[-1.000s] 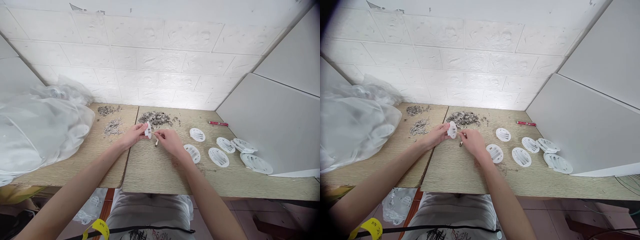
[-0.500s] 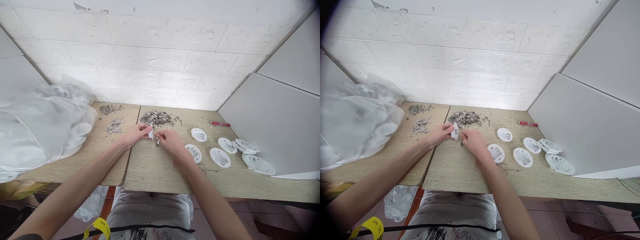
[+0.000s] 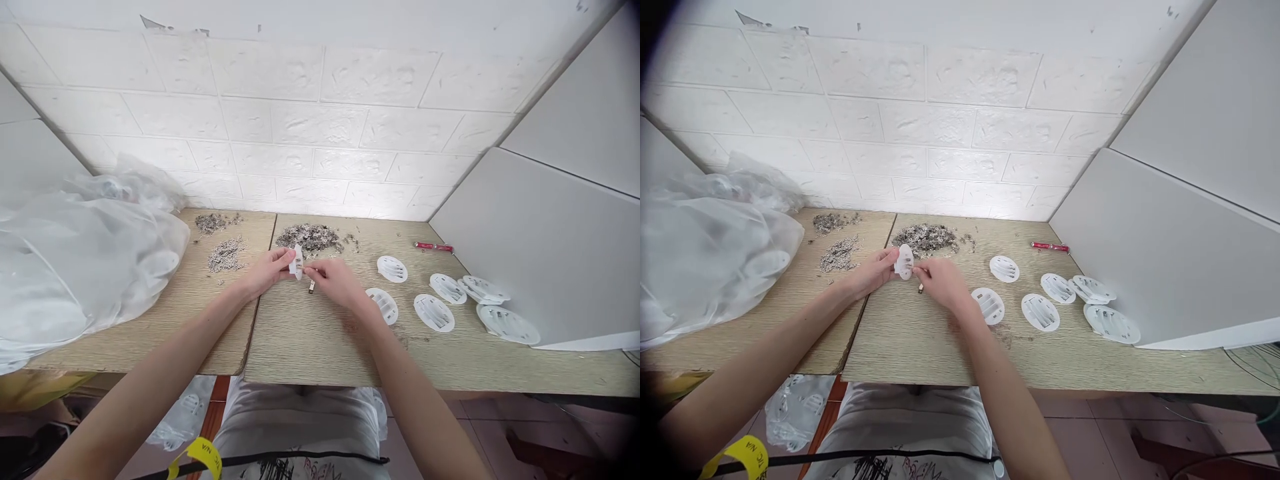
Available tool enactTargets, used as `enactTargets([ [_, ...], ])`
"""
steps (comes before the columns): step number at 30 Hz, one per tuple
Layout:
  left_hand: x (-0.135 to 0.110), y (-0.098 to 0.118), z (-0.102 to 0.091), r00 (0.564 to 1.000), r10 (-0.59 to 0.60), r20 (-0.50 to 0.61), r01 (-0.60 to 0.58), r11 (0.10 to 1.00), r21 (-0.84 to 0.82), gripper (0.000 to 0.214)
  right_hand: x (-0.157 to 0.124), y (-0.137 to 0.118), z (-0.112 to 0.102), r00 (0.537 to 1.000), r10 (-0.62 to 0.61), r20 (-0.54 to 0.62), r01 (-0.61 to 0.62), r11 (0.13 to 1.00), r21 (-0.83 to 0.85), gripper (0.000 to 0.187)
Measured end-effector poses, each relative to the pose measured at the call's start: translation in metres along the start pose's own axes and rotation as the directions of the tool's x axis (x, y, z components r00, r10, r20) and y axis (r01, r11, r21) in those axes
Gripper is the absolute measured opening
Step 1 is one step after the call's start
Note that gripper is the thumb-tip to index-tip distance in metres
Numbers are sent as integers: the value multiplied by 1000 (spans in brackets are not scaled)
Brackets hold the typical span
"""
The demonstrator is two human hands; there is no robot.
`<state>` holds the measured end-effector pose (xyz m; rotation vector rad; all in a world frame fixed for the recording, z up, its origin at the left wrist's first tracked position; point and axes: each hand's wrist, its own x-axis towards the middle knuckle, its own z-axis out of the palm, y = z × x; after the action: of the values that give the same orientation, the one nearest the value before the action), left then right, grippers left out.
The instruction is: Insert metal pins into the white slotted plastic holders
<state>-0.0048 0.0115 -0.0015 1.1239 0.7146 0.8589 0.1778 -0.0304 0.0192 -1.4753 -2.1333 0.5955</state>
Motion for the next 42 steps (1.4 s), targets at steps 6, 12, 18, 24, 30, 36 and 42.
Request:
enactTargets([
  [6,1,-2,-1,1000,8,-9,-8,1000,27,39,0,1,-3,994,84,-70,-83,996,21,34],
  [12,2,-5,-2,1000,15,-3,-15,999,49,41,0,0,2,993,90,-80,-95,994,-51,32],
  [18,1,-5,-2,1000,14,17,-14,999,51,41,0,1,3,992,97,-79,-101,994,-48,32],
  [24,1,-5,-2,1000,18,4,-18,995,97,42,0,1,3,993,93,-78,-98,993,-64,30],
  [30,1,-9,-5,1000,25,3,-26,989,148,41,0,0,5,995,66,-76,-73,993,-96,32],
  [36,2,-10,-6,1000,26,1,-25,987,158,41,-1,-1,8,996,36,-82,-46,992,-118,33],
  [42,-1,-3,-1,1000,11,6,-11,993,117,43,-1,0,3,993,67,-94,-75,993,-88,30],
])
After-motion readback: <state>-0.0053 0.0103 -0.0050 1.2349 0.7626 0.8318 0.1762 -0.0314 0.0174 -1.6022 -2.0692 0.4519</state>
